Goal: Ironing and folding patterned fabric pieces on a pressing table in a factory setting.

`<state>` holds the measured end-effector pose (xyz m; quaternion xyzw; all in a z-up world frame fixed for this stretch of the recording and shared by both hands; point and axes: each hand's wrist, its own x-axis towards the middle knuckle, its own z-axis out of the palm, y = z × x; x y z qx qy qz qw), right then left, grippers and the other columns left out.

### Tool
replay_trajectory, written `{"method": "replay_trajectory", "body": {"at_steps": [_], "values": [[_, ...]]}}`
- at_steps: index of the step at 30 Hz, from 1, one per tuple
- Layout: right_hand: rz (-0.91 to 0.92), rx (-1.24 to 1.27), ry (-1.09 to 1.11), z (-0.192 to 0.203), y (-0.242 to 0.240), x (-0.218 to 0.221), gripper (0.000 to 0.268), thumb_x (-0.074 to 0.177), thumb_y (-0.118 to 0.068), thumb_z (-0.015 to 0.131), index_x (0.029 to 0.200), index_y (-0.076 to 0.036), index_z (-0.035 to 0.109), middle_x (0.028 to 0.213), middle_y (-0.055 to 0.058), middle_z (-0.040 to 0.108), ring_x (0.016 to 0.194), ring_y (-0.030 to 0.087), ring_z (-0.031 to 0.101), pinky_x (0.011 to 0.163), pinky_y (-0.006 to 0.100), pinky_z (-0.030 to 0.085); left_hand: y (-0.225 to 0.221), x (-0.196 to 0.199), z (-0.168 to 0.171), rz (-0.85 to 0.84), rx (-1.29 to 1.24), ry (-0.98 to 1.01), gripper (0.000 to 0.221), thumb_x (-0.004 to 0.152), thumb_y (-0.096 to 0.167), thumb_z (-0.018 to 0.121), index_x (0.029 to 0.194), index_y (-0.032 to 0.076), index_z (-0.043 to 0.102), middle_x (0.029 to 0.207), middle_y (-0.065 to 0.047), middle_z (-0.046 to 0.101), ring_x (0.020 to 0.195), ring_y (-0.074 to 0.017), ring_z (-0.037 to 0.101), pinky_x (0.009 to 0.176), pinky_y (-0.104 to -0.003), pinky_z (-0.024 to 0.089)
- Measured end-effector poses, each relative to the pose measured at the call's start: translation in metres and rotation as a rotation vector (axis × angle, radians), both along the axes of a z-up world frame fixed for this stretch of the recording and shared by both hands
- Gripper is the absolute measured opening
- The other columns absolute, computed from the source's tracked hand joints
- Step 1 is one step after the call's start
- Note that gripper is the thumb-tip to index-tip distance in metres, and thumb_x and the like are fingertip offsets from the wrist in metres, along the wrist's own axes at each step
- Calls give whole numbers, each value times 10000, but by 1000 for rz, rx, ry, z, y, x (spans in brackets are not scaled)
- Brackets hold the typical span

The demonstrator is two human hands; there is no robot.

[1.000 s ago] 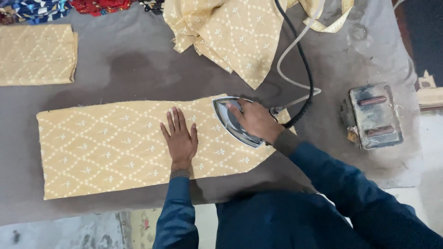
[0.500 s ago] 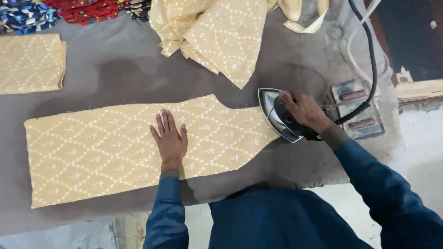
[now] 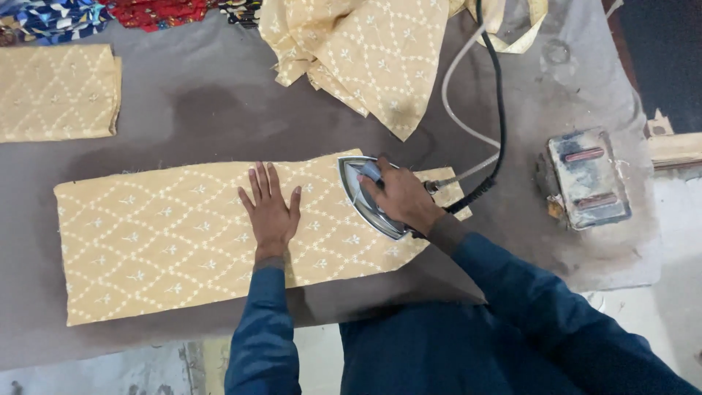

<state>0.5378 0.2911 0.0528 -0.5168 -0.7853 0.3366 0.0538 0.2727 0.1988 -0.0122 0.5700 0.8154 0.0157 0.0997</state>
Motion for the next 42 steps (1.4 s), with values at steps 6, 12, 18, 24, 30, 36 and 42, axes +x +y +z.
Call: {"method": "replay_trajectory", "body": {"at_steps": [6,12,18,24,30,36,42], "values": [[-66,91,169,-13,35,-43,603,1043,-542,497,1214,27,599,851,264,715,790,444,737,628,542,575,0,-5,-2,-21,73,-88,779,1073,630,215,1657,118,160,1729,-174,111,1596,-336,55,1234,-641,20],[42,-18,448,-10,37,-39,641,1153,-554,278,794,-102,557,477,43,399,362,177,379,405,416,317,-5,-27,1,-32,177,-244,720,1090,566,226,1615,74,255,1701,-203,186,1586,-348,113,1237,-633,61],[-161,-125,220,-18,-21,-72,743,1081,-651,302,1054,7,645,682,215,668,708,415,716,598,528,516,-11,-91,-6,-77,160,-75,653,1119,516,216,1571,76,385,1663,-186,308,1562,-344,228,1219,-606,169],[-225,18,168,-27,0,-144,711,1055,-633,342,906,1,627,751,265,690,820,489,718,671,606,538,-4,-120,-10,-88,169,-169,569,1134,497,189,1514,181,472,1594,-73,408,1499,-248,339,1171,-522,266],[-153,55,303,-1,10,-167,746,1014,-667,420,1052,60,586,804,315,677,838,562,690,693,662,508,-15,-132,42,-47,313,-461,588,1131,470,225,1507,95,477,1511,-132,517,1464,-275,417,1171,-493,305],[-73,-23,96,17,-47,-160,624,1036,-614,428,1050,-3,552,776,249,682,816,485,724,666,567,547,-33,-152,23,-104,130,-367,596,1129,498,207,1505,138,498,1462,-76,568,1438,-227,463,1181,-481,325],[-20,70,128,6,-43,-158,666,1046,-629,408,1061,15,578,727,288,663,759,524,700,604,607,529,-32,-153,24,-164,67,-307,619,1136,468,165,1441,108,566,1493,-76,547,1441,-239,450,1159,-514,361]]}}
